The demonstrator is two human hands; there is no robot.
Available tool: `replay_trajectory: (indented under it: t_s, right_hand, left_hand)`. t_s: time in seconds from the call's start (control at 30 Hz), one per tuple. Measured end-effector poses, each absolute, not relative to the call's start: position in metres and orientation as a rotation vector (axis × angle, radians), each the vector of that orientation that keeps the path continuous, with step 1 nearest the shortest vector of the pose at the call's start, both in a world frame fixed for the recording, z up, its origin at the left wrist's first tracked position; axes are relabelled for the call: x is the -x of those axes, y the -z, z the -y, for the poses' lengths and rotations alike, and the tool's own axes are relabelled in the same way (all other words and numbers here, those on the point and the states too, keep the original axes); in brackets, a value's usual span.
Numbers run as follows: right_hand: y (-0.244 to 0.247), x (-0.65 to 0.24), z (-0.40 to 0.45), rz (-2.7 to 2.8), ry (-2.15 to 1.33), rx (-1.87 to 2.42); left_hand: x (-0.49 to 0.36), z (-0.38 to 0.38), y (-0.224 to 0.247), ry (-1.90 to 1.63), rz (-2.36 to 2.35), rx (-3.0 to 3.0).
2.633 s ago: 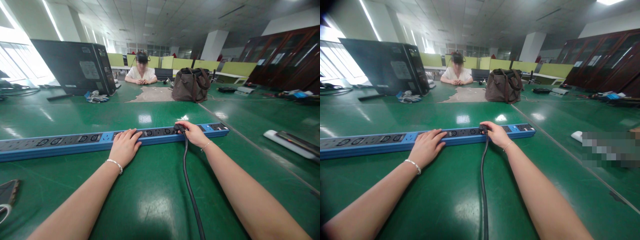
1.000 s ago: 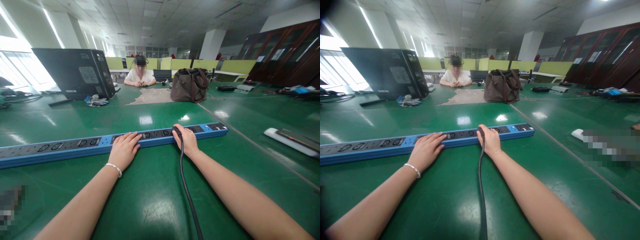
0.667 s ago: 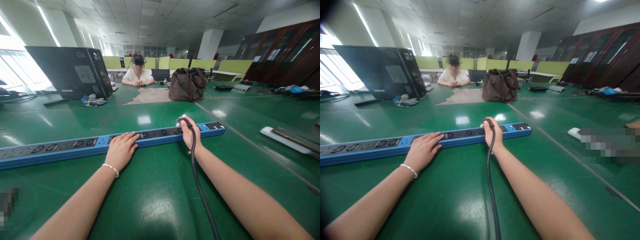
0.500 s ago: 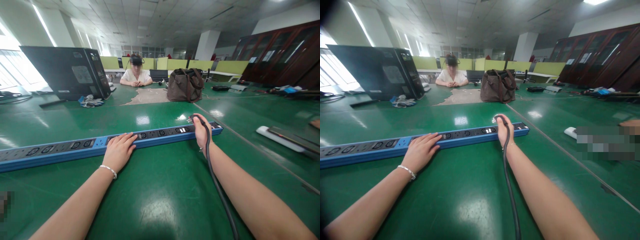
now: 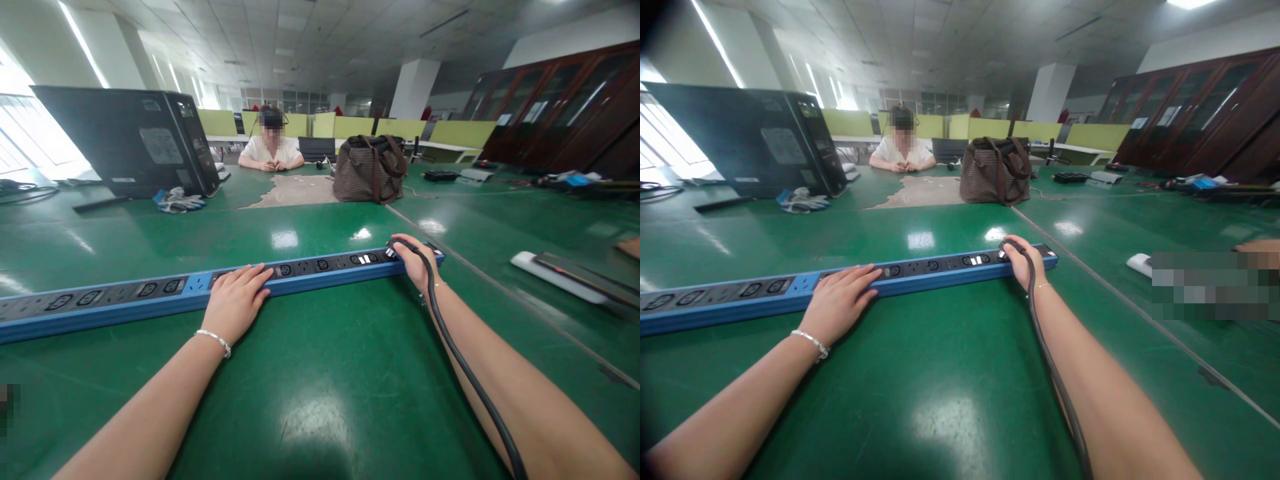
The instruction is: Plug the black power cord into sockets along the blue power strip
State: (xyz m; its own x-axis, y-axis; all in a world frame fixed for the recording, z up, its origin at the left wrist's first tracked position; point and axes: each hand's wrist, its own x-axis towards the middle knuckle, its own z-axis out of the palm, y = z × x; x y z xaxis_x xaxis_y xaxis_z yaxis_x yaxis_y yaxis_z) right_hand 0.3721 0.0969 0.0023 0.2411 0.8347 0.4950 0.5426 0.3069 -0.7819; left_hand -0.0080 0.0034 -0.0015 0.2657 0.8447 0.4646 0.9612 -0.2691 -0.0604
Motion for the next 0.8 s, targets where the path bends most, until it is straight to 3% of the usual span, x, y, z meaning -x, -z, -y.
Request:
replay_trajectory:
  t_s: [0.8]
  right_hand:
    - [-0.0002,-0.3776,-0.099,1.517,-0.319,1.423]
  left_hand:
    - [0.0063,-0.0027,-0.0003,0.508,1.677,2.219]
